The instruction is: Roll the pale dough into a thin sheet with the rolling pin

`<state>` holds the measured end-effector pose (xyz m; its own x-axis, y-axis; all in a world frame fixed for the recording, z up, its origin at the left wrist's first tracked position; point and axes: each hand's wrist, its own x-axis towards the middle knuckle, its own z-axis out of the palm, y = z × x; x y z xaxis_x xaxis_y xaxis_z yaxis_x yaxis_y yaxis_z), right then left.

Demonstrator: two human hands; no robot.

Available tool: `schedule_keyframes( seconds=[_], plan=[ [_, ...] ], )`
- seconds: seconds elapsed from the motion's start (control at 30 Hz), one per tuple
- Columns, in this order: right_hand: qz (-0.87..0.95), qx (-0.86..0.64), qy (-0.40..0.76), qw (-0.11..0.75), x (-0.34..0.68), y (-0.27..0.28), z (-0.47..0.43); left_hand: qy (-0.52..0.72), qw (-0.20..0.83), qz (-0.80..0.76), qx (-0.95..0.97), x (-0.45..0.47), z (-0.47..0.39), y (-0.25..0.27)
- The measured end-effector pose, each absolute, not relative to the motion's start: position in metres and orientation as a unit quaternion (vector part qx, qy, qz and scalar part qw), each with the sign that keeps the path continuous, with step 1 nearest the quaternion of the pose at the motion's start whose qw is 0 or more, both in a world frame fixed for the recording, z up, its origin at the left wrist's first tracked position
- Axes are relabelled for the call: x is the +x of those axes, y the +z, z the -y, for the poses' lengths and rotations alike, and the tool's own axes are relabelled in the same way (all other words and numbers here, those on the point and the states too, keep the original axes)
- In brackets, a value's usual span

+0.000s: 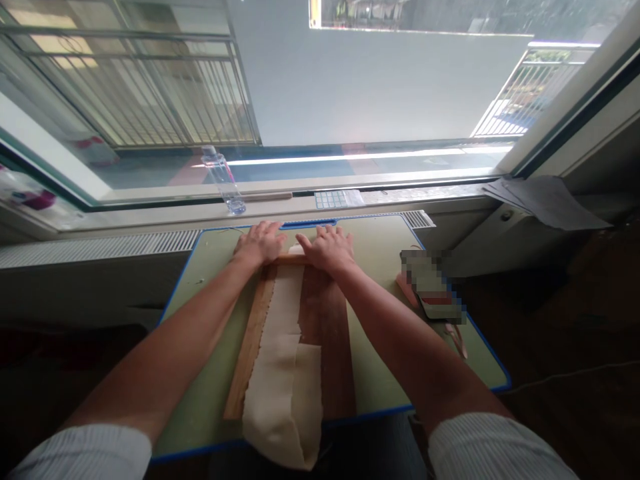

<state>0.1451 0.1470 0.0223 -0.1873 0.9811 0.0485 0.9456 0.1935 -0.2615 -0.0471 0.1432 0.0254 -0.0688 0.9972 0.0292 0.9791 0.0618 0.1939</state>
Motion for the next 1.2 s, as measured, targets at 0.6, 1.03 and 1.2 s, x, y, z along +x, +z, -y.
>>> schedule_keyframes(
  seconds=[0.6, 1.03, 1.2],
  plan=[
    [0.770, -0.623, -0.018, 0.136, 0.148, 0.013, -0.070, 0.131, -0.036, -0.730, 0.669, -0.034, -0.065, 0.015],
    [0.778, -0.609, -0.029, 0.149, 0.151, 0.006, -0.060, 0.153, -0.049, -0.722, 0.673, -0.032, -0.054, 0.008],
    [0.776, -0.613, -0.009, 0.148, 0.148, 0.011, -0.093, 0.138, -0.014, -0.725, 0.675, -0.035, -0.089, 0.016]
  ],
)
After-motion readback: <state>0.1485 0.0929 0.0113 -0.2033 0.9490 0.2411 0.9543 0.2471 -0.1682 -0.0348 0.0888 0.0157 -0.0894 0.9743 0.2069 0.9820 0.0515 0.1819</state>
